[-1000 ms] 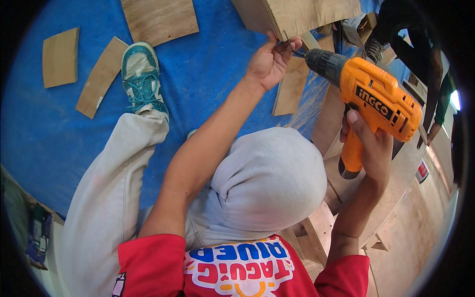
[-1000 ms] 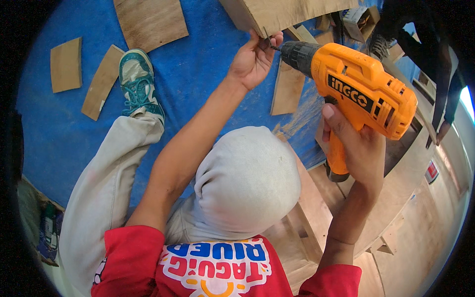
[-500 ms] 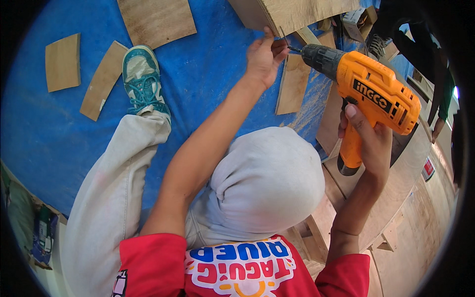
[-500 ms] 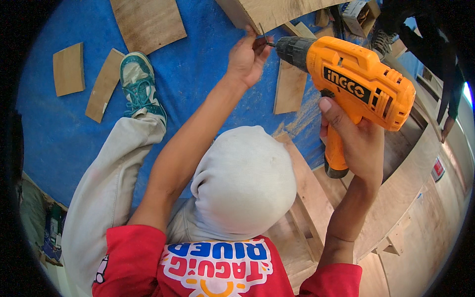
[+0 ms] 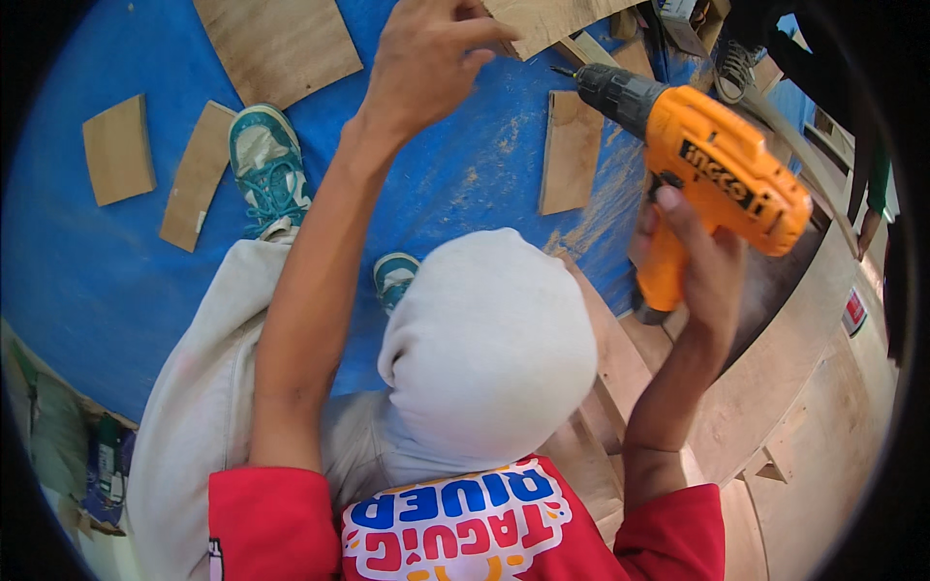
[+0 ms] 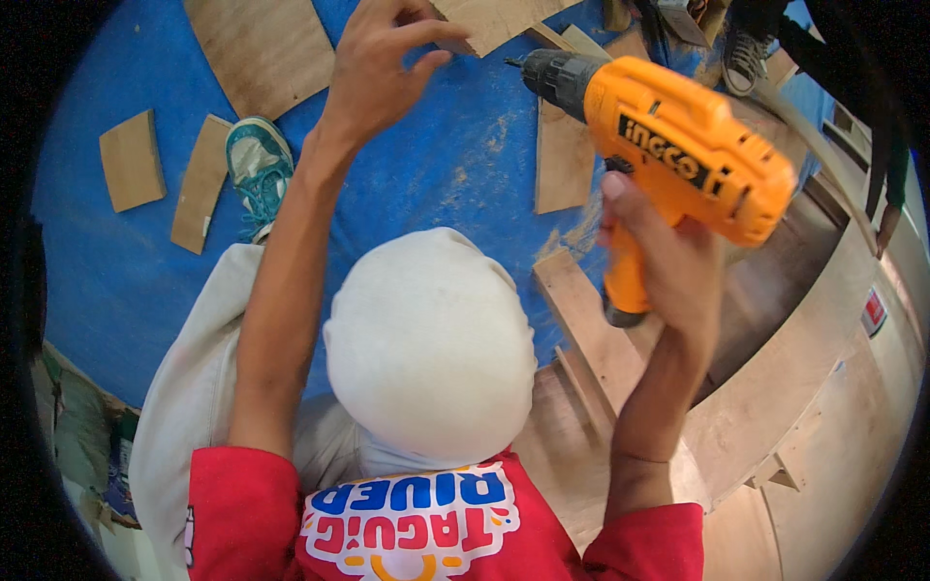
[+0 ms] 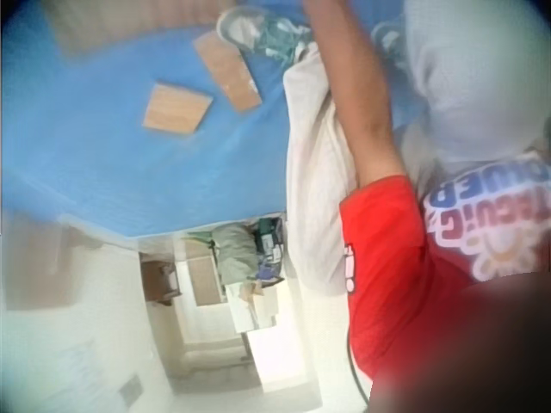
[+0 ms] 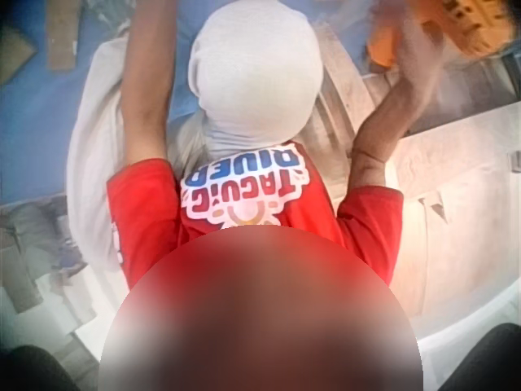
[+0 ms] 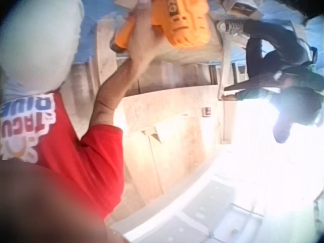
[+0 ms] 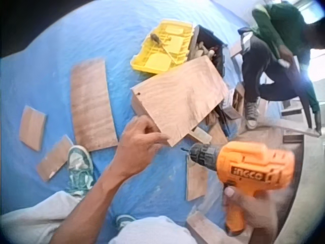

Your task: The person sits on a blue floor covering and uses a cordless drill to fasten screws into small wooden boards. They repeatedly pick up pieces, align them, and drive screws to join them into a larger structure.

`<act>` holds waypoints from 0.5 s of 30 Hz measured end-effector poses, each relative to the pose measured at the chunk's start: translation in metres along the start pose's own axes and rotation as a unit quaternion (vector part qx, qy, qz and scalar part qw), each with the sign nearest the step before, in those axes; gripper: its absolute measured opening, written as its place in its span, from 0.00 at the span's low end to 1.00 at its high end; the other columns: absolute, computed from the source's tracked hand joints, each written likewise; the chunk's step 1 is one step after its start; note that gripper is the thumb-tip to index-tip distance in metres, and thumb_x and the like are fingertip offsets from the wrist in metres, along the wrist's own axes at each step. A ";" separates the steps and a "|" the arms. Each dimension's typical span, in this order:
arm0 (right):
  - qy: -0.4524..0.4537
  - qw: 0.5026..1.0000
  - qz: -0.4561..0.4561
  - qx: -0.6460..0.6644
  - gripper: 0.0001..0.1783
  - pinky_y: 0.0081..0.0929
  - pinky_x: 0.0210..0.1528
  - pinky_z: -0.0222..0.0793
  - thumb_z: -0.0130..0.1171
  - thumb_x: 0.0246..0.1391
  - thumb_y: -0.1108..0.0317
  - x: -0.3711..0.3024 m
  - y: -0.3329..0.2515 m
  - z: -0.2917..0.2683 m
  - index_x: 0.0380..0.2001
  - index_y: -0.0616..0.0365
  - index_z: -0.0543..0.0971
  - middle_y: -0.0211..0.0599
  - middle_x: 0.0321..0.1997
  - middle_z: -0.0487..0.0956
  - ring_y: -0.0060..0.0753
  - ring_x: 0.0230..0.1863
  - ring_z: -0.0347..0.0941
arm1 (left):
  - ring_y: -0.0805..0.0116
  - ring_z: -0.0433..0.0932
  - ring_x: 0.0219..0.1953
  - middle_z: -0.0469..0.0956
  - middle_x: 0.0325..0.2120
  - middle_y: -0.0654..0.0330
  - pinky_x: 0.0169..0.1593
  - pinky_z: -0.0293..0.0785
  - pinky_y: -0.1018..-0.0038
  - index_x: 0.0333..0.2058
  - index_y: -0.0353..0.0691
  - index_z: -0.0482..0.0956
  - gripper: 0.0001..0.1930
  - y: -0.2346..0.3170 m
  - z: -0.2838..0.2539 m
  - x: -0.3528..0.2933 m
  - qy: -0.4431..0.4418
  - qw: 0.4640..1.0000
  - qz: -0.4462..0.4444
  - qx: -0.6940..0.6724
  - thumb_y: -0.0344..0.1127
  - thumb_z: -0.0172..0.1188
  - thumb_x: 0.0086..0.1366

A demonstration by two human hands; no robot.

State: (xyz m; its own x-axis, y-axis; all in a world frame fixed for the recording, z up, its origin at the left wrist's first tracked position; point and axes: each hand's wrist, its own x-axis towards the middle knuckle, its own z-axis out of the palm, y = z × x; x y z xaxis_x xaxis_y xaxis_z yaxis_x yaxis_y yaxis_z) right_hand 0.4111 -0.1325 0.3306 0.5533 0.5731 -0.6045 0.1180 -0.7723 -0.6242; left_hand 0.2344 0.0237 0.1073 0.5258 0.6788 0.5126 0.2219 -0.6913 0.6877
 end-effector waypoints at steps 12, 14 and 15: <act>0.220 0.904 -0.219 -0.294 0.32 0.43 0.47 0.70 0.66 0.50 0.72 0.080 0.266 0.111 0.61 0.56 0.77 0.46 0.43 0.83 0.51 0.44 0.79 | 0.49 0.81 0.41 0.80 0.36 0.53 0.44 0.77 0.56 0.47 0.41 0.83 0.19 -0.004 0.093 -0.087 -0.109 0.925 -0.343 0.124 0.41 0.72 0.59; 0.217 0.892 -0.229 -0.324 0.34 0.44 0.49 0.67 0.66 0.48 0.74 0.091 0.277 0.118 0.63 0.54 0.75 0.43 0.42 0.81 0.50 0.45 0.78 | 0.50 0.80 0.44 0.79 0.37 0.53 0.45 0.77 0.57 0.46 0.42 0.84 0.17 -0.013 0.102 -0.090 -0.146 0.928 -0.316 0.134 0.41 0.71 0.60; 0.216 0.891 -0.222 -0.331 0.36 0.44 0.50 0.66 0.66 0.47 0.75 0.094 0.281 0.120 0.63 0.54 0.75 0.42 0.41 0.81 0.48 0.46 0.77 | 0.49 0.81 0.42 0.80 0.36 0.52 0.44 0.77 0.56 0.45 0.42 0.84 0.16 -0.017 0.105 -0.090 -0.157 0.936 -0.284 0.135 0.41 0.70 0.61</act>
State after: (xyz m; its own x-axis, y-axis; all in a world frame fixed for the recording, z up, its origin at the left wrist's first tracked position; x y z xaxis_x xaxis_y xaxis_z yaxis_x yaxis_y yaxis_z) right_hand 0.3975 -0.2624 0.0390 0.5800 0.8139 -0.0336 0.7861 -0.5701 -0.2390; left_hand 0.2694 -0.0519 -0.0045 0.4665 0.8787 -0.1012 0.7163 -0.3082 0.6261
